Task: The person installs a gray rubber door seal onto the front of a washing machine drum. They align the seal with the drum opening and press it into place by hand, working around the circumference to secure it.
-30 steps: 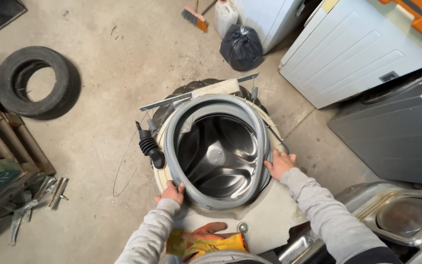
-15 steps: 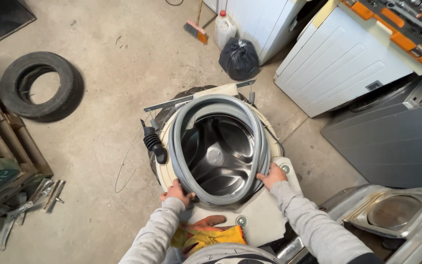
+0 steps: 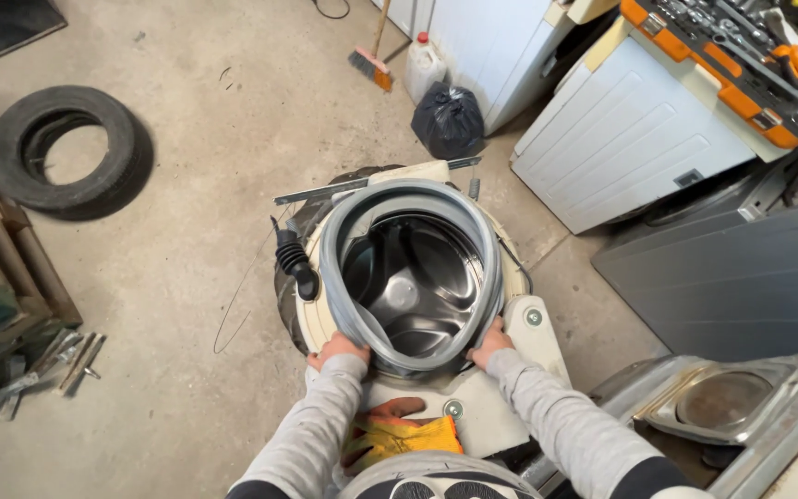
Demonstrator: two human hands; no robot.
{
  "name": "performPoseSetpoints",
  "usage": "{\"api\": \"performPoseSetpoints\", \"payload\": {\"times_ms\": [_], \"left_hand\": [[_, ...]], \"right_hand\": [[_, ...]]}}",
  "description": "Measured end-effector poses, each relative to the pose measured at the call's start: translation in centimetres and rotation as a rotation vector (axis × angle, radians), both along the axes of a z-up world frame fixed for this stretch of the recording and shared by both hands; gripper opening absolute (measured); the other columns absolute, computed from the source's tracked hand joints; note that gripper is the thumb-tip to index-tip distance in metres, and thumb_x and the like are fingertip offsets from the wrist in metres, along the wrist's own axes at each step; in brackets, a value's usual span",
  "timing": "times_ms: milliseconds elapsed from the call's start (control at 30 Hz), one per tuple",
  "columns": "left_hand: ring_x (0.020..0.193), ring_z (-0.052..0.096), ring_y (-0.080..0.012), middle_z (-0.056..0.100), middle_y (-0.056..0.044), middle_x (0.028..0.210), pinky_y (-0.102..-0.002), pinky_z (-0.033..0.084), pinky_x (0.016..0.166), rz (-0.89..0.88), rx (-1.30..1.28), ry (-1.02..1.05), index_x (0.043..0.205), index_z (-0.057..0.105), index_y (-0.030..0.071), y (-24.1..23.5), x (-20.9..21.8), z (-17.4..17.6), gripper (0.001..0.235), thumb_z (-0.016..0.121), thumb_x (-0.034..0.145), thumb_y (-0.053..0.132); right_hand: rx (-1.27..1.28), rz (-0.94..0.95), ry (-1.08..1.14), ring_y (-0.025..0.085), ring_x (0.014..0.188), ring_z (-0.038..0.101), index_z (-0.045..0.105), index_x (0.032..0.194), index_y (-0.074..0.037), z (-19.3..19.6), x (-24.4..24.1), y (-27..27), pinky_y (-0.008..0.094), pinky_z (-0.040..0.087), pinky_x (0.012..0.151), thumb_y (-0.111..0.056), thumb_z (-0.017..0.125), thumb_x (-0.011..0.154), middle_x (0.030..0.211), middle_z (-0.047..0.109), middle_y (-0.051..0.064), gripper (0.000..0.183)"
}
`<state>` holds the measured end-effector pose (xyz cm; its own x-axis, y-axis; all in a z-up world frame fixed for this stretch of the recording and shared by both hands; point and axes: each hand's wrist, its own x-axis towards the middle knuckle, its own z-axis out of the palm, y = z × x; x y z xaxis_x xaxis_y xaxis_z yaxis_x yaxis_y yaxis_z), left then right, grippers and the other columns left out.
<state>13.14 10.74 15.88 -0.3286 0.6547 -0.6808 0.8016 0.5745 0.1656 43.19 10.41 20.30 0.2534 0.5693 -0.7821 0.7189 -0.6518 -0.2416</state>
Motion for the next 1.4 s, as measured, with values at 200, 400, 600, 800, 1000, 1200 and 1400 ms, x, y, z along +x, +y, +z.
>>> {"api": "performPoseSetpoints", "payload": {"times_ms": [200, 400, 600, 800, 1000, 1200, 1400], "left_hand": [[0.109, 0.071, -0.0321, 0.076, -0.018, 0.113, -0.051, 0.025, 0.119, -0.022, 0.068, 0.020, 0.136, 0.049, 0.004, -0.5, 1.0, -1.9, 0.078, 0.072, 0.082, 0.057], [0.108, 0.070, -0.0355, 0.075, -0.022, 0.109, -0.047, 0.028, 0.116, 0.124, 0.233, -0.079, 0.142, 0.031, 0.002, -0.7, 1.5, 1.1, 0.093, 0.079, 0.076, 0.047], [0.112, 0.065, -0.0462, 0.068, -0.030, 0.118, -0.047, 0.050, 0.099, 0.492, 0.447, -0.288, 0.145, 0.032, 0.002, -2.2, 3.2, -1.9, 0.088, 0.080, 0.078, 0.034], [0.117, 0.062, -0.0483, 0.064, -0.033, 0.125, -0.048, 0.049, 0.102, 0.695, 0.471, -0.291, 0.141, 0.041, -0.003, -4.3, 6.5, -11.2, 0.080, 0.079, 0.085, 0.039], [0.125, 0.058, -0.0462, 0.058, -0.032, 0.137, -0.045, 0.045, 0.108, 0.593, 0.532, -0.401, 0.152, 0.034, -0.002, -6.4, 6.9, -10.7, 0.088, 0.077, 0.083, 0.031], [0.132, 0.052, -0.0430, 0.048, -0.031, 0.144, -0.039, 0.042, 0.113, 0.404, 0.390, -0.388, 0.157, 0.006, -0.002, -5.7, 6.6, -4.9, 0.125, 0.090, 0.068, 0.019], [0.130, 0.053, -0.0464, 0.035, -0.029, 0.151, -0.045, 0.046, 0.110, 0.458, 0.192, -0.273, 0.160, -0.002, 0.009, -4.1, 7.5, -2.4, 0.130, 0.091, 0.070, 0.015]], "right_hand": [[0.170, -0.022, -0.178, 0.046, 0.121, 0.062, 0.003, 0.153, 0.008, -6.1, 0.1, -0.1, 0.040, 0.049, 0.106, -0.029, 0.078, 0.079, 0.129, 0.060, 0.035, 0.112], [0.268, -0.177, -0.261, 0.046, 0.117, 0.064, 0.026, 0.146, 0.017, -8.9, 0.9, -0.9, 0.040, 0.051, 0.103, -0.025, 0.081, 0.074, 0.124, 0.062, 0.038, 0.100], [0.406, -0.340, -0.205, 0.045, 0.110, 0.069, 0.070, 0.108, 0.005, -7.1, -0.5, -1.5, 0.047, 0.054, 0.100, -0.029, 0.081, 0.078, 0.114, 0.073, 0.029, 0.046], [0.257, -0.981, 0.367, 0.046, 0.092, 0.073, 0.055, 0.120, 0.004, -8.2, -0.1, -1.7, 0.054, 0.065, 0.067, -0.003, 0.060, 0.093, 0.109, 0.067, 0.025, 0.028], [0.277, -0.798, 0.369, 0.039, 0.091, 0.074, 0.056, 0.123, 0.002, -4.4, -0.9, -2.9, 0.051, 0.068, 0.066, 0.012, 0.072, 0.075, 0.112, 0.069, 0.021, 0.052], [0.255, -0.230, -0.180, 0.044, 0.117, 0.064, 0.028, 0.137, 0.008, -4.8, -1.4, -2.0, 0.042, 0.052, 0.103, -0.018, 0.096, 0.068, 0.124, 0.062, 0.031, 0.100], [0.174, -0.067, -0.247, 0.044, 0.123, 0.061, 0.009, 0.148, -0.009, -5.2, -3.2, -2.1, 0.042, 0.050, 0.106, -0.014, 0.082, 0.076, 0.131, 0.060, 0.031, 0.103]]}}
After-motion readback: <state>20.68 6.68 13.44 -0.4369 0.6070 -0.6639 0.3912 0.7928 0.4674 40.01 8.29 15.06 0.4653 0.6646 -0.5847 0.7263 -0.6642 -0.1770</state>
